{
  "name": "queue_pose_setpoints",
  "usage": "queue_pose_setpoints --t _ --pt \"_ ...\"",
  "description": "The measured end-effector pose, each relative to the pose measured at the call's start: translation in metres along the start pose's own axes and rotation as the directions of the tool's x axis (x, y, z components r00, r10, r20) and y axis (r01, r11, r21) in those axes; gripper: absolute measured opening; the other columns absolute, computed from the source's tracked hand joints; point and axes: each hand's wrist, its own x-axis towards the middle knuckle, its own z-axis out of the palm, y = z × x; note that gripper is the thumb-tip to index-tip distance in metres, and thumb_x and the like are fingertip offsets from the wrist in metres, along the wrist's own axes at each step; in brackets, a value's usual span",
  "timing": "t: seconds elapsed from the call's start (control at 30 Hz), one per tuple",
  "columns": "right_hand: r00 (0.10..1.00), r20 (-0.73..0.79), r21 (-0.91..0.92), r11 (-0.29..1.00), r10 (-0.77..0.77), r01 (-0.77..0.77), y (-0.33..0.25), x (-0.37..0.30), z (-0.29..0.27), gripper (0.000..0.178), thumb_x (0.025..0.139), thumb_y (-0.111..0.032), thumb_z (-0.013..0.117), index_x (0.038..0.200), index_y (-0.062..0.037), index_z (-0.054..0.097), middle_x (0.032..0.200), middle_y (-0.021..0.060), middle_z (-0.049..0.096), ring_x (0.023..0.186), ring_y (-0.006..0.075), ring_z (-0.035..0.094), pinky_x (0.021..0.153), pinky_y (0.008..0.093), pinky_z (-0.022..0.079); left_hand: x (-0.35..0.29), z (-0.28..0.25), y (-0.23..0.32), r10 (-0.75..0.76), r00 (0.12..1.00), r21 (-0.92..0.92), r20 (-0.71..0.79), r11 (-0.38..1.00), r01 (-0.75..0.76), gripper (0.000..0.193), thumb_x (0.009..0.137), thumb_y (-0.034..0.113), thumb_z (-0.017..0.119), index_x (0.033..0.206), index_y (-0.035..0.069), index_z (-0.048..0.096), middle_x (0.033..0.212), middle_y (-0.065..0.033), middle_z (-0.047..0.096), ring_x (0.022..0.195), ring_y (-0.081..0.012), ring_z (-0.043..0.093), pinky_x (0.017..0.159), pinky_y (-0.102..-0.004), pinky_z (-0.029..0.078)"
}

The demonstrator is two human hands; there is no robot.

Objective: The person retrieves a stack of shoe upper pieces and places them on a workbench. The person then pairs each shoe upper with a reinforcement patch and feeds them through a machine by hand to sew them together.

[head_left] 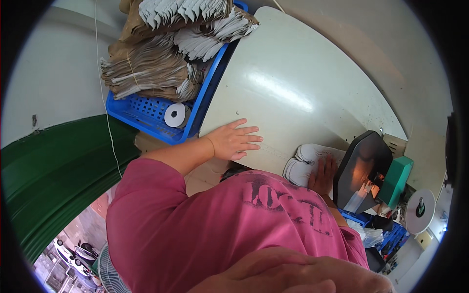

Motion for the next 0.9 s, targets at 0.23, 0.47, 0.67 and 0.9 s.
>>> queue_pose_setpoints --t 0.23,0.47,0.67,0.9 --pt "1.000 -0.003 0.039 0.999 -0.013 0.013 0.005 -0.004 0.006 0.060 0.094 -0.027 0.051 0.148 -0.0055 0.037 0.165 0.0248 0.017 0.151 0.0506 0.013 0.120 0.0667 0.012 0.000 0.003 -0.001 -0.001 1.000 0.021 0.004 1.000 0.001 0.045 0.089 0.035 0.063 0.133 0.029 0.064 0.154 0.0077 0.048 0.149 -0.0196 0.032 0.123 -0.0515 0.021" --pt "1.000 -0.003 0.042 0.999 0.019 -0.019 0.004 -0.005 0.008 0.062 0.093 -0.027 0.052 0.149 -0.0055 0.037 0.165 0.0237 0.018 0.151 0.0503 0.014 0.120 0.0659 0.014 0.002 0.006 -0.003 0.020 1.000 0.032 -0.014 0.999 -0.019 0.045 0.090 0.036 0.062 0.134 0.030 0.064 0.154 0.0081 0.048 0.149 -0.0198 0.032 0.124 -0.0523 0.020" --pt "0.998 0.022 -0.064 0.996 0.058 -0.057 -0.003 0.001 0.000 0.060 0.095 -0.031 0.048 0.149 -0.0061 0.039 0.163 0.0236 0.025 0.150 0.0482 0.020 0.120 0.0643 0.018 0.001 0.004 -0.003 0.004 1.000 0.015 0.006 1.000 -0.004 0.043 0.090 0.036 0.062 0.132 0.029 0.064 0.153 0.0072 0.048 0.148 -0.0199 0.033 0.122 -0.0523 0.021" --pt "0.989 0.082 0.006 0.992 0.123 -0.124 -0.007 -0.002 -0.002 0.059 0.095 -0.025 0.050 0.150 -0.0071 0.036 0.164 0.0231 0.020 0.151 0.0498 0.017 0.122 0.0590 0.021 0.002 0.002 -0.003 0.035 0.999 0.029 -0.001 0.999 -0.035 0.042 0.089 0.036 0.062 0.130 0.027 0.065 0.152 0.0040 0.050 0.147 -0.0209 0.035 0.121 -0.0522 0.022"
